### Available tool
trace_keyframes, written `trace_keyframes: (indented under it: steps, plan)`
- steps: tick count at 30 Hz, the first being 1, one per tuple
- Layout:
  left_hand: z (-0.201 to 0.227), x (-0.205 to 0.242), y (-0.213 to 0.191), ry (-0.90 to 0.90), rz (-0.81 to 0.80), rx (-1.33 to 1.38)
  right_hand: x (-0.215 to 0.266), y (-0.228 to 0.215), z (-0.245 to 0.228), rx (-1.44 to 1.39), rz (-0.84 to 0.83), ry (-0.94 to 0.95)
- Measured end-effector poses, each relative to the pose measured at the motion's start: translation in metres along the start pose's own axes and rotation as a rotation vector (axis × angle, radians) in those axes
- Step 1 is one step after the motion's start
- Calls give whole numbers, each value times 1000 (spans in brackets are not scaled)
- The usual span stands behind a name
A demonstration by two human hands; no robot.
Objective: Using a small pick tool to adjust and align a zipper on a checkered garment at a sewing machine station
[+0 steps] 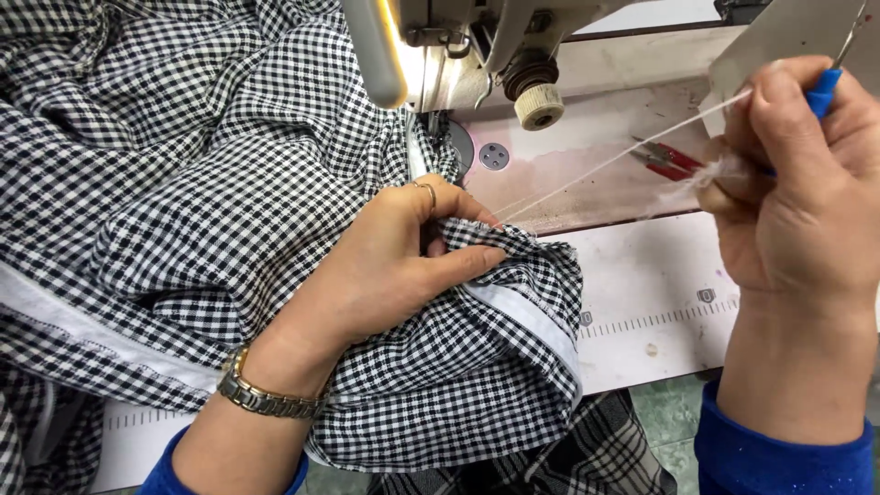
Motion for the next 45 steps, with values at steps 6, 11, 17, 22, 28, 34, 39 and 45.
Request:
trace_keyframes:
  steps: [6, 11, 17, 22, 28, 34, 39, 45]
  plan:
    - [12, 2, -1, 201, 73, -16, 6, 20, -10, -379, -324, -28]
    - [29, 10, -1, 401, 203, -105, 8, 17, -29, -427, -304, 1]
    - [76, 28, -7, 704, 447, -192, 20, 18, -39, -439, -462, -54]
    - [96, 30, 0, 569, 381, -16, 30, 26, -43, -333, -521, -63]
    - [86, 10, 38, 156, -13, 150, 38, 41, -54, -324, -637, -120]
    - [85, 17, 28, 372, 259, 173, 33, 37, -43, -187, -552, -66]
    - [70, 22, 31, 351, 472, 210, 44, 45, -38, -369, -641, 72]
    - [73, 34, 23, 484, 557, 385, 47, 38, -31, -107, -633, 41]
Point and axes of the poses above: each hand's wrist, its own x-axis away from the middle knuckle, its own y-axis out of the palm, z = x × y, the point moved 5 cm from there along -x, towards the middle knuckle, and after that the axes turned 4 degrees about -z, right-handed, at the moved point
